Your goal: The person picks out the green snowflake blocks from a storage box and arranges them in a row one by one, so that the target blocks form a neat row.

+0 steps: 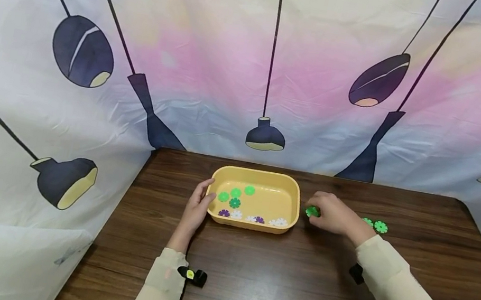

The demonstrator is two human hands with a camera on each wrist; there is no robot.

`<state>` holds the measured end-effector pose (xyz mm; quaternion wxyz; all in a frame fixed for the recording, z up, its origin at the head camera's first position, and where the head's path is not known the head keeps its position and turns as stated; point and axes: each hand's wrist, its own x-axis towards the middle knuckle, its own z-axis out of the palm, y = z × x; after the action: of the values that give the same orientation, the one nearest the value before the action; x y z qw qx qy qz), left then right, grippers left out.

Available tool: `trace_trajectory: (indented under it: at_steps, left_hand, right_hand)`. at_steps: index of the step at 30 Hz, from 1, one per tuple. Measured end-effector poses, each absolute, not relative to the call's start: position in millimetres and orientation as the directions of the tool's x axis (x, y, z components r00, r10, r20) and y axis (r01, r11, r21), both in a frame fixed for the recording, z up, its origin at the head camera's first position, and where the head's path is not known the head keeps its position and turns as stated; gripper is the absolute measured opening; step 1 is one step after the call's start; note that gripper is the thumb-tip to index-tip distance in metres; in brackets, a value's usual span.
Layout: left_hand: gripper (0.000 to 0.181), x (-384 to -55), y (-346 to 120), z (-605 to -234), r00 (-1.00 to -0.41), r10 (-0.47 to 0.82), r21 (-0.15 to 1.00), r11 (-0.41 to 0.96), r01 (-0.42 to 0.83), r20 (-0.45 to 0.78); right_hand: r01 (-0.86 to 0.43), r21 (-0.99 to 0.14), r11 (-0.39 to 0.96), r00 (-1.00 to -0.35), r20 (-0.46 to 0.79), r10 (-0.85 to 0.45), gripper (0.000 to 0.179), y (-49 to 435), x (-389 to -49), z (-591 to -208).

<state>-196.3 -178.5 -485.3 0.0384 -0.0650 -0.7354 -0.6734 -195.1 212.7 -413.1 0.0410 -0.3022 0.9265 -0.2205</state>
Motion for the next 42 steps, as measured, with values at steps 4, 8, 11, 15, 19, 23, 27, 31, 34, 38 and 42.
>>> trace_trajectory:
  at_steps: [4, 8, 11, 15, 19, 23, 27, 31, 34, 38, 42]
  left_hand:
    - [0.046, -196, -179, -487, -0.989, 0.042, 0.986, 0.082, 0.144, 0.141]
    - [0.046, -196, -179, -488, -0.989, 0.046, 0.987, 0.073, 0.141, 0.138]
    - [0.047, -197, -179, -488, -0.989, 0.050, 0.988, 0.059, 0.139, 0.136]
    - [0.048, -197, -179, -488, -0.989, 0.054, 0.989, 0.049, 0.142, 0.139]
    - [0.047, -197, -179, -488, -0.989, 0.050, 0.987, 0.067, 0.143, 0.140]
    - [0.047, -196, -179, -488, -0.988, 0.052, 0.986, 0.077, 0.150, 0.146]
    - [0.047, -197, -179, -487, -0.988, 0.052, 0.985, 0.081, 0.151, 0.147]
    - [0.047, -197, -179, -486, -0.988, 0.048, 0.986, 0.077, 0.148, 0.145]
    - [0.047, -197, -180, -486, -0.989, 0.053, 0.987, 0.064, 0.145, 0.141]
    - [0.049, -197, -180, -486, -0.988, 0.057, 0.988, 0.049, 0.143, 0.140]
    - [0.048, -197, -180, -486, -0.988, 0.058, 0.987, 0.057, 0.147, 0.144]
  right_hand:
    - [-0.521, -0.420, 0.743, -0.825, 0.024, -0.565, 0.030, 218, -193, -421]
    - [-0.514, -0.409, 0.754, -0.829, 0.012, -0.559, 0.030, 222, -191, -428]
    - [-0.511, -0.409, 0.756, -0.832, 0.015, -0.554, 0.028, 225, -190, -433]
    - [-0.515, -0.412, 0.752, -0.830, 0.019, -0.557, 0.028, 228, -189, -438]
    - [-0.521, -0.417, 0.745, -0.825, 0.024, -0.564, 0.027, 230, -189, -442]
    - [-0.514, -0.420, 0.748, -0.829, 0.019, -0.559, 0.027, 230, -189, -445]
    - [-0.517, -0.406, 0.753, -0.829, 0.017, -0.560, 0.027, 230, -190, -446]
    - [-0.514, -0.398, 0.760, -0.832, 0.019, -0.554, 0.027, 231, -189, -447]
    - [-0.512, -0.403, 0.759, -0.834, 0.022, -0.551, 0.026, 232, -188, -447]
    - [-0.515, -0.404, 0.756, -0.833, 0.029, -0.553, 0.026, 232, -189, -447]
    - [-0.516, -0.400, 0.757, -0.831, 0.020, -0.556, 0.028, 230, -189, -445]
